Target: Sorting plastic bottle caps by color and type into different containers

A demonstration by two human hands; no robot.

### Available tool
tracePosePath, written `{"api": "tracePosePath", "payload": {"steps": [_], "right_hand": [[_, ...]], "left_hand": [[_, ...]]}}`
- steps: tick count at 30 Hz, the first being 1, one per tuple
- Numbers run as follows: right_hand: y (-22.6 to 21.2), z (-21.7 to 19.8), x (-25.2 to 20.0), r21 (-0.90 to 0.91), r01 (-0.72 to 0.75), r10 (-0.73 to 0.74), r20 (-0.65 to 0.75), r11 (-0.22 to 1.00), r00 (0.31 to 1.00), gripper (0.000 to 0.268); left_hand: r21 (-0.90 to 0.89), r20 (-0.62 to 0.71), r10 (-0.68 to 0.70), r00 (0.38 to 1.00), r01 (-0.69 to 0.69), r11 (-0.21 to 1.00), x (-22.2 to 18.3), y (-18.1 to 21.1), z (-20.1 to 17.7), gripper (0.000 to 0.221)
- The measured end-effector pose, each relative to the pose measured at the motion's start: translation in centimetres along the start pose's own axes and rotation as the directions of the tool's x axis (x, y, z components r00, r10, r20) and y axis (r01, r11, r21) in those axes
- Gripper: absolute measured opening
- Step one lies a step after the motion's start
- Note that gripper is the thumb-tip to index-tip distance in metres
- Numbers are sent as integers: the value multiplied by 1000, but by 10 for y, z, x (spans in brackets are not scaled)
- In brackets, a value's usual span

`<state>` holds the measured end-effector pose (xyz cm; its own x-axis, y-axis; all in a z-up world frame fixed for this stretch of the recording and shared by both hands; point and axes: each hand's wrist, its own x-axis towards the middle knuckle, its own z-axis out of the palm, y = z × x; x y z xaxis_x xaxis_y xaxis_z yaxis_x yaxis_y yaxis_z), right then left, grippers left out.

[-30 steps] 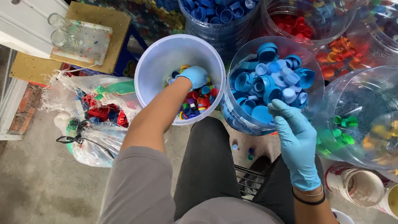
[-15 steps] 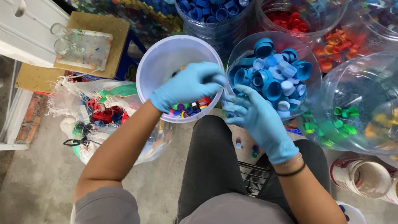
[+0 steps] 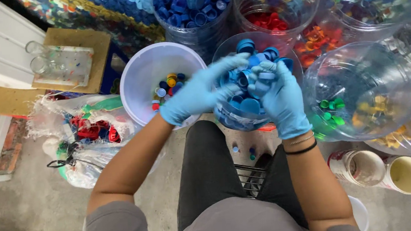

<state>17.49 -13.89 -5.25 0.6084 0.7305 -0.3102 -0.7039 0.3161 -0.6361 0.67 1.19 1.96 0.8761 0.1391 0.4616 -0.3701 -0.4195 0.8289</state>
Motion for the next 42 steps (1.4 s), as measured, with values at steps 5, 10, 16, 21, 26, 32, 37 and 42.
{"api": "tracePosePath", "payload": {"steps": [5,10,16,21,26,32,37,42], "right_hand": [[-29,-23,24,-351,182,-206,-33,918,978,45],[-35,-24,11,-542,284,-302,59,791,952,48],[-28,8,-46,-640,411,-418,151,649,896,32],[-19,0,-59,-521,362,-329,159,773,931,33],[-16,-9,-58,-451,315,-286,133,835,949,30],[-15,-3,-61,-413,282,-248,136,866,959,32],[-12,-4,-59,-343,269,-231,147,900,962,34],[-10,-3,-61,-351,247,-206,152,903,967,33]], "left_hand": [[170,-136,-393,910,412,895,-25,-65,-58,31],[722,-58,-874,483,625,297,-114,-231,-93,34],[947,105,-992,66,299,120,-190,-323,-86,84],[747,59,-984,-169,662,-69,-101,-189,-51,149],[447,43,-998,-55,894,-30,-112,-221,-30,138],[156,89,-995,-49,987,-34,-110,-245,-22,121],[-124,170,-982,81,990,61,-84,-189,-32,94],[-273,247,-949,196,954,126,-51,-130,-54,78]]}}
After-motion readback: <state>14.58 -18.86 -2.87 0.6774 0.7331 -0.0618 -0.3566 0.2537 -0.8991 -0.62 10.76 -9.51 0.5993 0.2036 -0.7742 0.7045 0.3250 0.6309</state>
